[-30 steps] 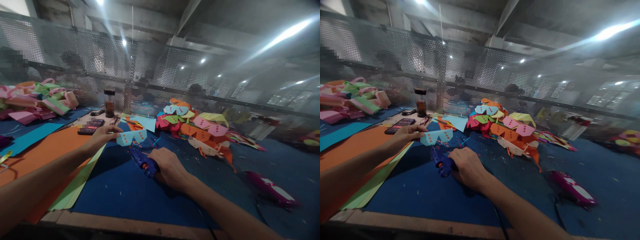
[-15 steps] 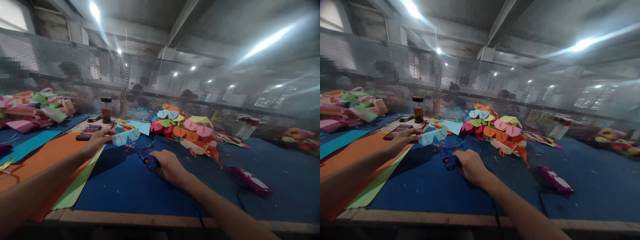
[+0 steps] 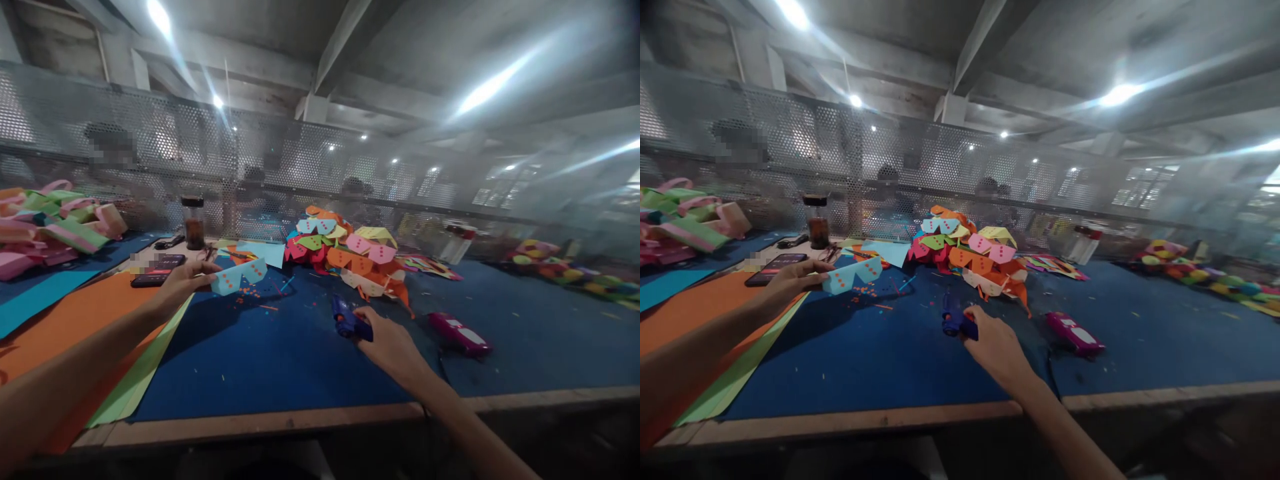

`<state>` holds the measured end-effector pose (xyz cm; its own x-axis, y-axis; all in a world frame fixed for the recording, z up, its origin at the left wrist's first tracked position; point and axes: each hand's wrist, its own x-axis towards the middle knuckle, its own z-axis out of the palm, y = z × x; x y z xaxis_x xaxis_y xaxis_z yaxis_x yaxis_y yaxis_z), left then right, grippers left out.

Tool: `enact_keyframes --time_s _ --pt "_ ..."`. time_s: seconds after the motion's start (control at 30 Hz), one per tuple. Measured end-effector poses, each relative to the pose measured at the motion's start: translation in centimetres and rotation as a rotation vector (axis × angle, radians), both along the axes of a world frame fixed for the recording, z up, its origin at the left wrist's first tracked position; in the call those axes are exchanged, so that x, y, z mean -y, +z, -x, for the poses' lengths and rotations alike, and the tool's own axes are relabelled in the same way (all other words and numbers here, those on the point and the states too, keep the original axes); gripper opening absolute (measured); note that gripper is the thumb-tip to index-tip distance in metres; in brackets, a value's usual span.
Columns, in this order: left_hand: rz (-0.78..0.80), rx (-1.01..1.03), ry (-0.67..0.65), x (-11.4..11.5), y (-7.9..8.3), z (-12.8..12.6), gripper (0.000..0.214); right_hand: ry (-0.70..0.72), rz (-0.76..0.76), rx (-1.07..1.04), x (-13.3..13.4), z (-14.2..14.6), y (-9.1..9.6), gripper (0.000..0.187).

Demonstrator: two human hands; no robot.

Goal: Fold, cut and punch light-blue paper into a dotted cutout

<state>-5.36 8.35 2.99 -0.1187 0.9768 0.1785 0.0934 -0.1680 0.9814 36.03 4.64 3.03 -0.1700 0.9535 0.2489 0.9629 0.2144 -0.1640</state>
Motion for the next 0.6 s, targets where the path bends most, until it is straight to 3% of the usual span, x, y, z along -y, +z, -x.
enact_keyframes --time_s 0.23,0.6 --pt "-0.005 -0.017 -0.042 -0.4 -0.5 0.2 0.039 -0.029 0.127 -0.11 -0.1 -2.1 -1.4 0.036" --pt "0.003 -0.033 -0.088 -0.7 -0.9 0.2 0.042 0.025 0.057 0.039 -1.0 -2.3 -2.0 0.038"
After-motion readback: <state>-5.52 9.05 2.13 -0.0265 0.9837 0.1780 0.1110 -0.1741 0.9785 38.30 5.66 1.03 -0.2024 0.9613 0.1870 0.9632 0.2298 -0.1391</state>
